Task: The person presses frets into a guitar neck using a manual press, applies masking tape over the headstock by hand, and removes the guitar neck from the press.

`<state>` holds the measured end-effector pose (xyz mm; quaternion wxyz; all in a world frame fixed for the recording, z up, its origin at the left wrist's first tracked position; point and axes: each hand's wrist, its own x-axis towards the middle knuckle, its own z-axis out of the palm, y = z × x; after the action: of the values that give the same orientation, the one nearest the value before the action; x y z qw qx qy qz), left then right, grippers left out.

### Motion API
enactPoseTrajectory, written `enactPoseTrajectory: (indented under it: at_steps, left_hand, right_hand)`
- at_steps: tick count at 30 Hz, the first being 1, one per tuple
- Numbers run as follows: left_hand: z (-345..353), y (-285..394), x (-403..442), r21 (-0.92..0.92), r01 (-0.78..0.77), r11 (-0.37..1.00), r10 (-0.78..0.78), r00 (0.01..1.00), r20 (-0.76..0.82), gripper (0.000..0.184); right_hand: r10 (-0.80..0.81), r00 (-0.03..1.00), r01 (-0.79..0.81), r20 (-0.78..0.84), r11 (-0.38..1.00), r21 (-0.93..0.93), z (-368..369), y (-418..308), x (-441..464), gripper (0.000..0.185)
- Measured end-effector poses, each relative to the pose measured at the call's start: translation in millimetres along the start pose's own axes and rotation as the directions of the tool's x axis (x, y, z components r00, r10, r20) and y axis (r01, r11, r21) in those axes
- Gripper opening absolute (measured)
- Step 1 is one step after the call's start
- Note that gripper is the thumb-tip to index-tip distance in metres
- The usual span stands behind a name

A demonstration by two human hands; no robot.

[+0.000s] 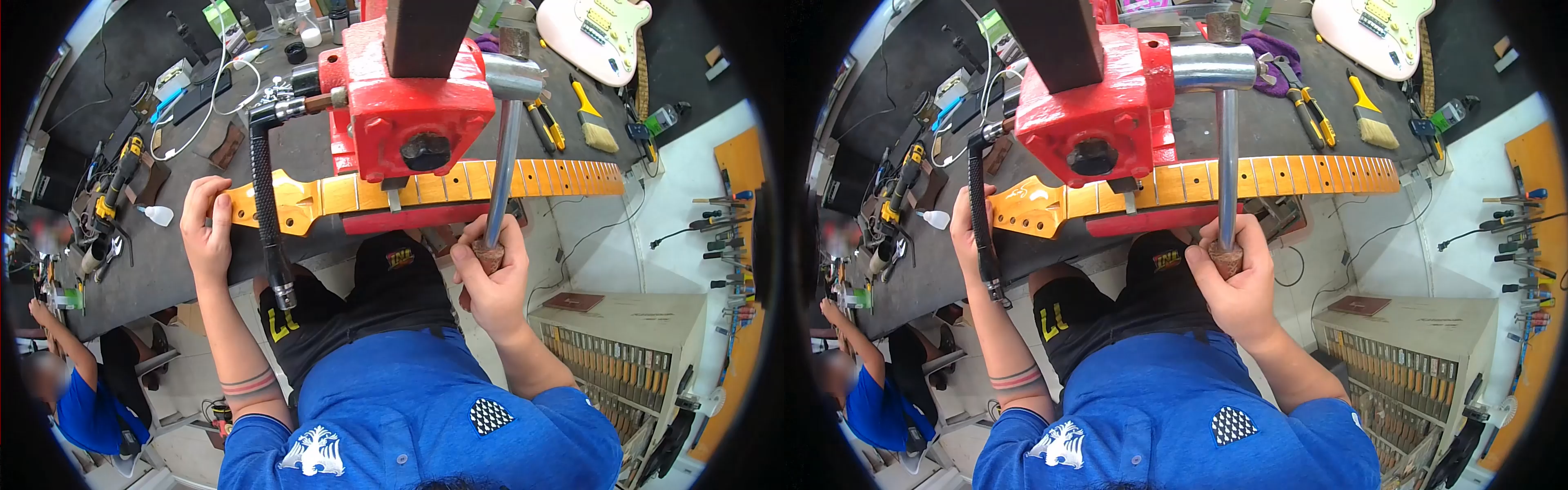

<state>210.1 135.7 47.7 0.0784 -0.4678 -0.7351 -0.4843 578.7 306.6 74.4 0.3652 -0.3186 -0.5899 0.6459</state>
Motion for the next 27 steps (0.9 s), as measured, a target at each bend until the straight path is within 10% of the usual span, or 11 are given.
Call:
enactPoseTrajectory:
  at_steps: [4,8,11,21,27]
  left_hand:
    - [-1.2,-7.9,-1.7,0.025,-0.11,0.994,0.11,0.994,-0.019,0.023]
    - [4.7,7.2,-9.3,0.143,-0.267,0.953,0.291,0.938,-0.187,0.082]
    - [-7.9,13.9,-16.5,0.417,-0.34,0.843,0.259,0.936,0.239,0.078]
    - [1.9,25.9,-23.3,0.226,-0.269,0.936,0.293,0.953,-0.081,0.068]
    - [-2.5,22.8,-22.6,0.305,-0.249,0.919,0.234,0.968,0.087,0.063]
  right_hand:
    - [-0.234,0.972,0.231,-0.014,0.968,-0.094,-0.5,9.5,4.0,0.054]
    - [-0.217,0.976,0.217,0.015,0.976,0.01,6.5,2.8,4.2,0.093]
    - [-0.232,0.971,0.234,0.056,0.971,-0.043,1.4,9.4,5.4,0.092]
    - [-0.298,0.955,0.293,-0.01,0.943,-0.156,13.6,4.4,6.0,0.086]
    - [-0.243,0.969,0.246,0.039,0.952,-0.183,7.1,2.9,7.0,0.083]
